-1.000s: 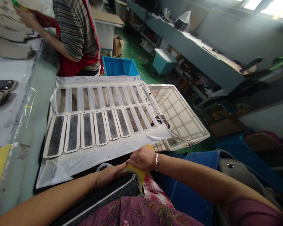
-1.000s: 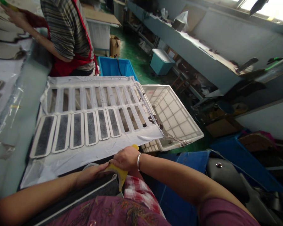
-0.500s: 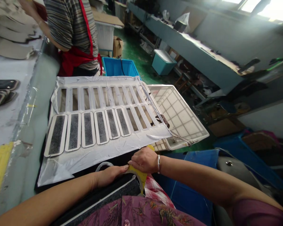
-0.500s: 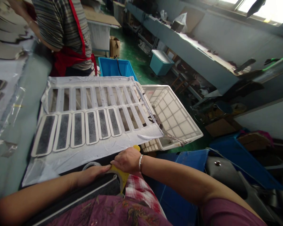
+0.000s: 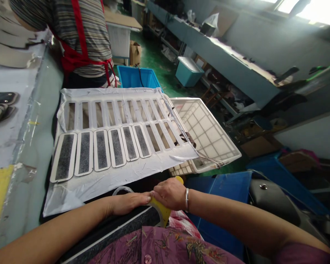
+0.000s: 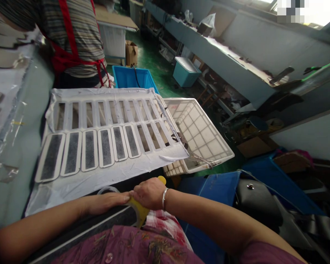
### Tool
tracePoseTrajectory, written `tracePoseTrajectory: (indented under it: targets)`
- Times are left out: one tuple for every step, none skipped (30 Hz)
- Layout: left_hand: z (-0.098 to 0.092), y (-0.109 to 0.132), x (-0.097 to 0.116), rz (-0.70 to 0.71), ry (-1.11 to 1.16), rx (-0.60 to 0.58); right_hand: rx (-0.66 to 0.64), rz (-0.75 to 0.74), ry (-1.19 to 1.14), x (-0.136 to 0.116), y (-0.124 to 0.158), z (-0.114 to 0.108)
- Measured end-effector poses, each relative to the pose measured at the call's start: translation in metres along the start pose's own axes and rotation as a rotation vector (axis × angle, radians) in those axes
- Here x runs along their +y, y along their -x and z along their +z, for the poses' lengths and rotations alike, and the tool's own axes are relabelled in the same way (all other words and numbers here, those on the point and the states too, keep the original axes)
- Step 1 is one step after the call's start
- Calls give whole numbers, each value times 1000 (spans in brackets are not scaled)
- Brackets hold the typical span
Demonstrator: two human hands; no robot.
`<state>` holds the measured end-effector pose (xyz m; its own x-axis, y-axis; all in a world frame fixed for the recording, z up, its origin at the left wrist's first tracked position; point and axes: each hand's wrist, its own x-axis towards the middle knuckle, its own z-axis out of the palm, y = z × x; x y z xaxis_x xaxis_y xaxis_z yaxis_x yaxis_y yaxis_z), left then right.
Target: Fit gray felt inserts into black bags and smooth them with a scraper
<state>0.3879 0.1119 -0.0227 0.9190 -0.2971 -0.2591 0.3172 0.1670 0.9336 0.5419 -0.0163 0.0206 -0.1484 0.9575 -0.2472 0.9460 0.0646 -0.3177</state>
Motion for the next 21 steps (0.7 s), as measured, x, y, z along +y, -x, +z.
tracePoseTrajectory:
  targets:
    - [0,0,2,-1,-26,-5,-6,23,1,-3,2,0]
    - [1,0,5,6,-52,-6,-14,44,5,-5,5,0]
    - [2,0,8,19,-78,-15,-24,62,10,-8,7,1]
    - [3,0,11,32,-106,-32,-38,81,19,-11,10,1]
    - [4,1,14,36,-144,-53,-56,102,29,-13,12,1]
    - [6,1,17,21,-198,-69,-74,124,40,-14,15,1]
    - [7,2,21,-20,-268,-74,-92,146,48,-14,17,-1]
    - [8,3,24,-82,-344,-64,-108,164,52,-14,20,-3]
    - [10,5,28,-150,-411,-44,-129,178,45,-12,23,-7]
    - [11,7,32,-209,-457,-22,-156,189,22,-9,25,-11]
    - [12,10,37,-250,-485,-12,-182,201,-19,-6,28,-16]
    - [13,14,41,-269,-493,-7,-195,213,-76,-2,30,-21]
    - [14,17,47,-274,-479,3,-189,218,-147,3,31,-25]
    - [15,21,52,-271,-440,26,-159,219,-230,6,32,-28]
    - [16,25,56,-262,-374,58,-105,210,-324,9,31,-29]
    - [17,28,60,-244,-277,93,-35,199,-434,10,29,-29]
    - [17,30,62,-217,-149,116,42,187,-568,10,26,-28]
    - [18,31,64,-184,-7,134,121,170,-748,8,23,-26]
    - [19,31,64,-146,126,155,202,149,-957,6,18,-24]
    - [19,29,63,-106,230,202,281,124,-1161,2,14,-23]
    - [20,27,61,-79,285,281,355,95,-1330,-3,9,-21]
